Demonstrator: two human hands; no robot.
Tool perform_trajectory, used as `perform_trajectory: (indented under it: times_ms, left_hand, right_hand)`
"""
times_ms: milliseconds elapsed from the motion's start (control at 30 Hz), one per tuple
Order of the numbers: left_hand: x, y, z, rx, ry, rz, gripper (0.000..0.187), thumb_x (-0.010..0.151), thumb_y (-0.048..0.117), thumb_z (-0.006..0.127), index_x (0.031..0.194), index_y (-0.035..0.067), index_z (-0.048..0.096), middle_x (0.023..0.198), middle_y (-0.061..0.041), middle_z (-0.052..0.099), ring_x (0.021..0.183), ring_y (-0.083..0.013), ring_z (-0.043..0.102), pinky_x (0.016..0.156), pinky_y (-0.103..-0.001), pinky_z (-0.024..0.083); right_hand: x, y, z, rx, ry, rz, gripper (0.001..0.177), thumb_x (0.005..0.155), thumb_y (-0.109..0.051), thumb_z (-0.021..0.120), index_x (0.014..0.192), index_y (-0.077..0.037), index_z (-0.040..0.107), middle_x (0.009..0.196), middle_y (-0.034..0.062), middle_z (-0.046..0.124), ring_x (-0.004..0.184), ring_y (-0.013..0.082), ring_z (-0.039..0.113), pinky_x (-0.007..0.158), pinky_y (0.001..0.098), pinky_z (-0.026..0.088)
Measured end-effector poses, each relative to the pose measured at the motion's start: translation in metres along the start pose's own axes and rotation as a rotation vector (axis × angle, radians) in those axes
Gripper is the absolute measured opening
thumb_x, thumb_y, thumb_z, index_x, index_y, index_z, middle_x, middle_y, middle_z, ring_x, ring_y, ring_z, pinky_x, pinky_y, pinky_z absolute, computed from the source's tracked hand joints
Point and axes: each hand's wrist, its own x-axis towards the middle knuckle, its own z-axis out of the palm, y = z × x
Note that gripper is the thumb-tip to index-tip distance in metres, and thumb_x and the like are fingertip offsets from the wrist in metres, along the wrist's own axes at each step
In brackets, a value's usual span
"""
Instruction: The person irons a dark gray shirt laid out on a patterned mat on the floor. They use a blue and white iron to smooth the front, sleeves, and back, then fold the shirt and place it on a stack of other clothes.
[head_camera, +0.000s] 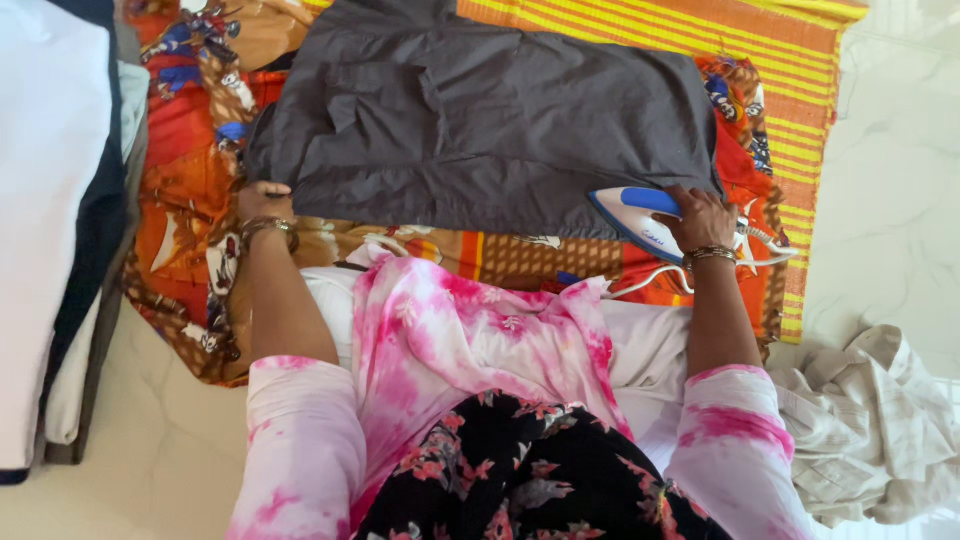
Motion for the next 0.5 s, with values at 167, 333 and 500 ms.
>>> perform_trajectory:
  times_ms: [167, 333, 500]
  left_hand:
    - [0.0, 0.004, 0.004, -0.099, 0.0, -0.16, 0.018, 0.085, 0.006, 0.07, 0.085, 0.021, 0.08, 0.089, -0.013, 0.077, 0.072, -0.027, 0.075, 0.073, -0.038, 0.06]
    - [0.007, -0.006, 0.006, -0.088, 0.009, -0.106, 0.019, 0.079, 0.004, 0.073, 0.084, 0.021, 0.08, 0.09, -0.012, 0.076, 0.078, -0.0276, 0.075, 0.075, -0.038, 0.059]
    - [0.022, -0.025, 0.018, -0.008, 0.053, 0.027, 0.018, 0.075, 0.005, 0.078, 0.084, 0.02, 0.082, 0.087, -0.013, 0.076, 0.078, -0.0273, 0.073, 0.076, -0.038, 0.057]
  right_hand:
    - [0.01, -0.055, 0.001, 0.022, -0.032, -0.207, 0.053, 0.081, -0.058, 0.077, 0.125, -0.029, 0.07, 0.117, 0.0034, 0.072, 0.114, 0.0283, 0.066, 0.096, 0.0527, 0.044]
    - [0.03, -0.155, -0.004, 0.031, 0.053, -0.406, 0.051, 0.079, -0.055, 0.076, 0.122, -0.029, 0.07, 0.111, 0.0009, 0.071, 0.108, 0.0256, 0.066, 0.088, 0.0496, 0.044]
    - [0.038, -0.259, -0.012, 0.09, 0.083, -0.39, 0.043, 0.079, -0.05, 0.078, 0.114, -0.028, 0.068, 0.098, 0.0011, 0.068, 0.099, 0.0246, 0.066, 0.083, 0.0484, 0.046]
